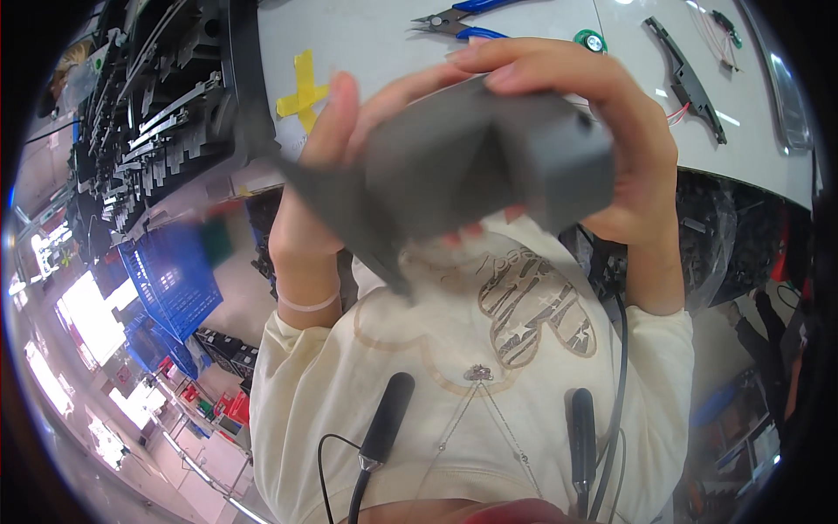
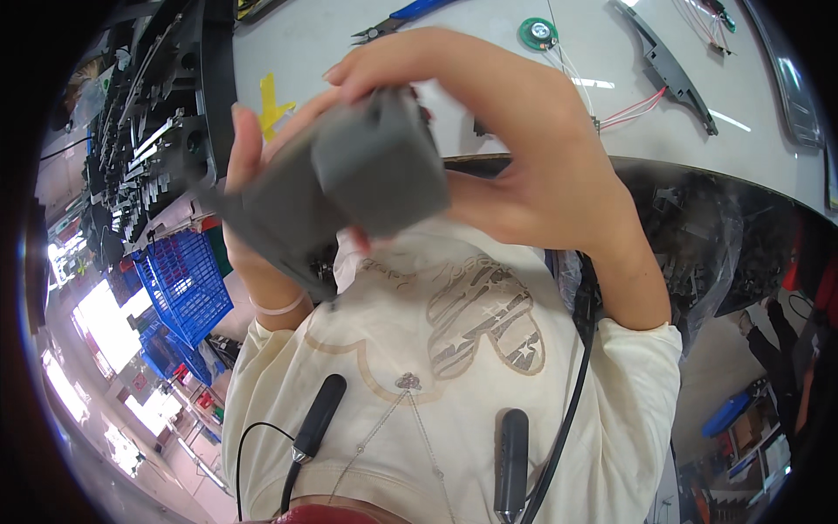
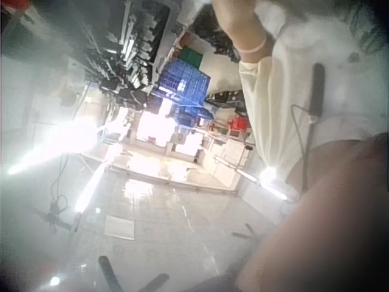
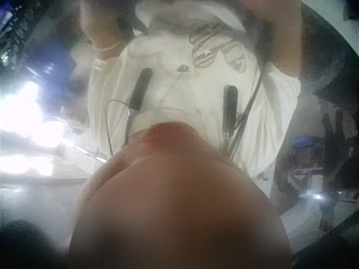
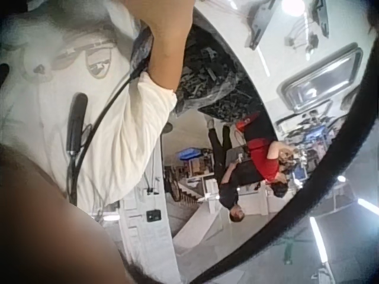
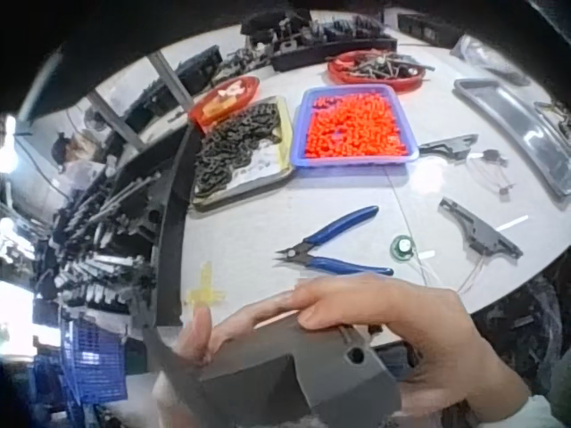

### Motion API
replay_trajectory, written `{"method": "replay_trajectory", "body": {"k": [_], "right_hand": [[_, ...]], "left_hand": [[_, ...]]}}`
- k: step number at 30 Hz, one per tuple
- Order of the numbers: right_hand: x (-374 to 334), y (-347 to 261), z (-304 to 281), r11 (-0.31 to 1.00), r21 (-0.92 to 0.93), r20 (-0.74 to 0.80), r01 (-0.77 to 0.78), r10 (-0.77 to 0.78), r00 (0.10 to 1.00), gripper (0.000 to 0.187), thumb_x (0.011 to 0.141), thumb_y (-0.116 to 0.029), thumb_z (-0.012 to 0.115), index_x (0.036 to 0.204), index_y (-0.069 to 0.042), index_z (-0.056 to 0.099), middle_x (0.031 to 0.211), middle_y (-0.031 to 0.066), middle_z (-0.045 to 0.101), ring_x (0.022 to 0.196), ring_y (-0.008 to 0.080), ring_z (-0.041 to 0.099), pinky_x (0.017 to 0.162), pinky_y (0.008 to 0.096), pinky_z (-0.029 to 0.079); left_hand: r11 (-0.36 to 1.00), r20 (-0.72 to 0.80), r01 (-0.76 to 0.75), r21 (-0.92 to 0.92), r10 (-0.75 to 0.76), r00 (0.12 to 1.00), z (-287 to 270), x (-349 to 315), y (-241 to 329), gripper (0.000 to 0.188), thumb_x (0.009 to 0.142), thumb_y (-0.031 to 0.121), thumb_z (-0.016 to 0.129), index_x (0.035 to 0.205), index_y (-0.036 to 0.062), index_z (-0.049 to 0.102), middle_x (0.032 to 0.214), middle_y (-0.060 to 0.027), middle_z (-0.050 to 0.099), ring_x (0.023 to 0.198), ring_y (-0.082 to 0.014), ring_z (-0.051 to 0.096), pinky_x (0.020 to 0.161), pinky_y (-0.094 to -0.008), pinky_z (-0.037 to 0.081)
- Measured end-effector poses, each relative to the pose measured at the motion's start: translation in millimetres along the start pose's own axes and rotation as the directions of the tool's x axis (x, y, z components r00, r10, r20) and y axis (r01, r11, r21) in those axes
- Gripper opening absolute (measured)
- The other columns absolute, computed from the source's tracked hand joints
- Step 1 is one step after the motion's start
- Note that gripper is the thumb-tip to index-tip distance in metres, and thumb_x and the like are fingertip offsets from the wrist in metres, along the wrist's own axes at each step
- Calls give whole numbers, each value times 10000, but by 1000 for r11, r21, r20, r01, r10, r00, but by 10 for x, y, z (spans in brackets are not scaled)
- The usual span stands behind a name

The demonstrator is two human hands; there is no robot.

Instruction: Assembling an electronic device by placing internal components and wiring into a grey plastic shell.

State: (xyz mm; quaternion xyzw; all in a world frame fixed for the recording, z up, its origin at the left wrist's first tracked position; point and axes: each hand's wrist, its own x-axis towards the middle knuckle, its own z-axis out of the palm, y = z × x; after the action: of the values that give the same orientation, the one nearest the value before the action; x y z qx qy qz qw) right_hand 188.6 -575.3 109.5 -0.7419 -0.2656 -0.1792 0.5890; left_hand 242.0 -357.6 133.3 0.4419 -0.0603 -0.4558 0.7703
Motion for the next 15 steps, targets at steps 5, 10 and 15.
{"method": "replay_trajectory", "body": {"k": [5, 10, 15], "right_hand": [[-97, -50, 53, 947, 243, -305, -211, 281, 910, 695, 662, -77, 841, 1237, 78, 482, 1138, 157, 615, 1042, 225, 604, 922, 323, 452], [-61, -130, 200, 831, 442, -293, -339, 491, 821, 677, 694, -60, 827, 1258, 74, 476, 1097, 102, 614, 996, 165, 591, 898, 285, 448], [-14, -232, 273, 862, 380, -330, -335, 465, 822, 587, 694, -47, 826, 1182, 47, 515, 1048, 86, 625, 977, 150, 590, 868, 273, 457]], "left_hand": [[810, -86, -30, 586, 98, 991, -90, -12, 83, 460, 911, 211, 530, 1307, -13, 466, 1216, -147, 559, 1084, -209, 575, 919, -337, 467], [761, -110, -390, 518, 512, 852, -53, 42, -165, 484, 716, 46, 756, 1159, -7, 569, 1009, -76, 619, 826, -111, 571, 680, -253, 469], [691, -201, -308, 654, 552, 810, -49, 49, -142, 377, 685, 63, 776, 1023, -15, 630, 862, -31, 655, 792, -106, 592, 707, -244, 472]]}}
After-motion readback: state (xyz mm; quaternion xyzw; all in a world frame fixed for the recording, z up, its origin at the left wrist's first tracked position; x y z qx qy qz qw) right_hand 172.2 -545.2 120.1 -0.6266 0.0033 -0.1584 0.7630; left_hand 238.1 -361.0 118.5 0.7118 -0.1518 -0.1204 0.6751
